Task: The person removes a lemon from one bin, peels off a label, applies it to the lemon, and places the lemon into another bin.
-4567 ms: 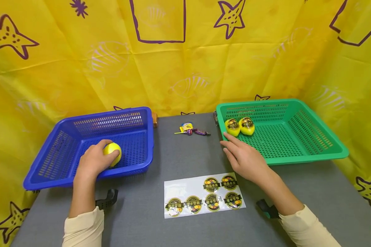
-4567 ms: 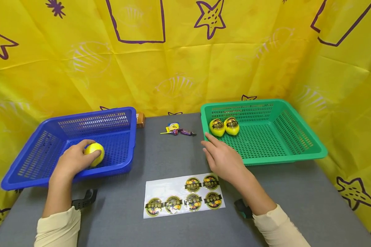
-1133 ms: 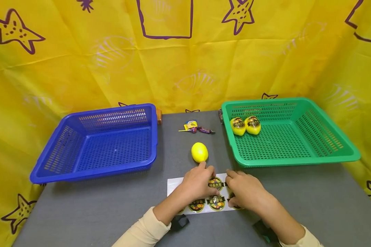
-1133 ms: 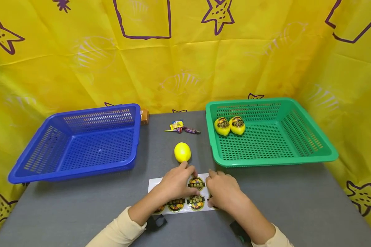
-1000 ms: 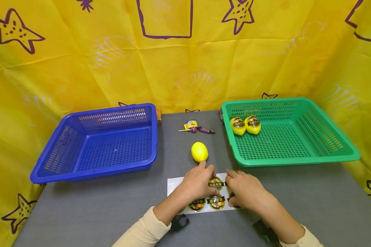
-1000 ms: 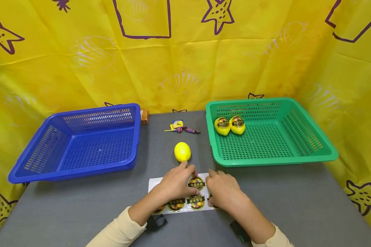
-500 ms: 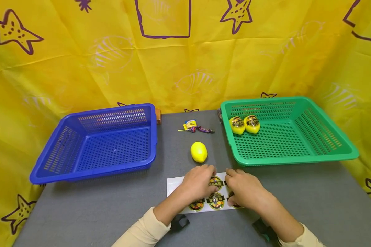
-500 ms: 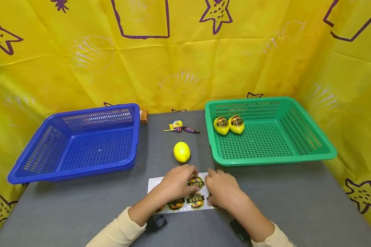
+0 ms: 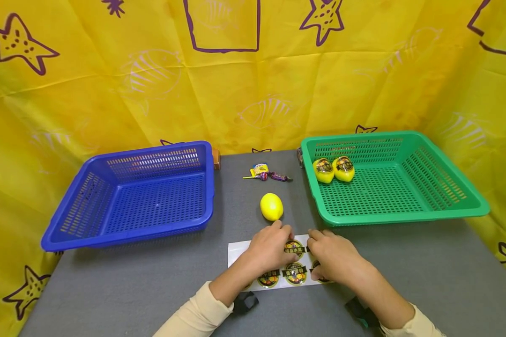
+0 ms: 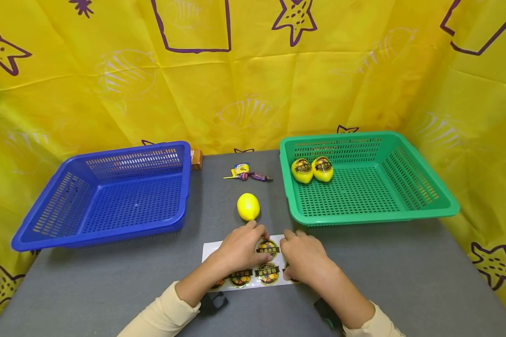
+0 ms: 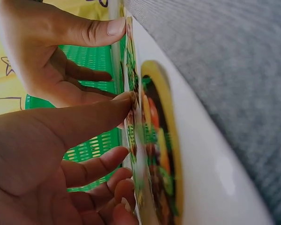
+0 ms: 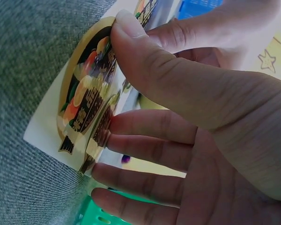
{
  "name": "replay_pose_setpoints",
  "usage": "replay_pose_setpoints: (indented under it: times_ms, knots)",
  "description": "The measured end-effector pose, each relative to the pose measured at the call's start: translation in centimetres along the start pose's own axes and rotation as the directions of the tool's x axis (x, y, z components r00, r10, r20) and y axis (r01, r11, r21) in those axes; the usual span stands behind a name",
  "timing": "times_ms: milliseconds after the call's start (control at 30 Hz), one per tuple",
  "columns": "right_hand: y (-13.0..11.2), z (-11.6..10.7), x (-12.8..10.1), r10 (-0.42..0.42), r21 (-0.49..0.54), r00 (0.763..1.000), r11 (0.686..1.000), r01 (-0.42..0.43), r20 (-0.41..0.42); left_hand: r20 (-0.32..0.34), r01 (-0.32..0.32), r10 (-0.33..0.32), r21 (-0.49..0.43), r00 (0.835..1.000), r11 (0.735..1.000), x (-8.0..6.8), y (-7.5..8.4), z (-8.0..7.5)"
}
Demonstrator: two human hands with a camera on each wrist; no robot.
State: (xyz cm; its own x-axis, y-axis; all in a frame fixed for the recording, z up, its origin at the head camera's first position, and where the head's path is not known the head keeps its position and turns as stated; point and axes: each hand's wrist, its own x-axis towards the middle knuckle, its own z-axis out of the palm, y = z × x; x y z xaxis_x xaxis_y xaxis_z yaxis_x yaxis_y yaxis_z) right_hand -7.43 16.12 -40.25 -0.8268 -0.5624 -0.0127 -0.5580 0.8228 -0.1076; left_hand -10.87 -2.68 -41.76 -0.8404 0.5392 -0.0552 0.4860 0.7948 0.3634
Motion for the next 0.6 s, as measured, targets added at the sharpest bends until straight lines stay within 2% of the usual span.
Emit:
replay_pose_setpoints:
  times_ms: [300, 600]
  knots:
    - [-0.06, -0.05, -0.02, 0.008, 0.010, 1.000, 1.000, -0.008, 0.011, 0.001, -0.030, 0.030, -0.014, 1.000, 0.999, -0.09, 0.05, -0.01]
    - [-0.05, 0.06, -0.01, 0.005, 0.003, 1.000, 1.000, -0.005, 0.000, 0.004, -0.010, 0.010, 0.004, 1.000, 1.000, 0.02, -0.05, 0.00]
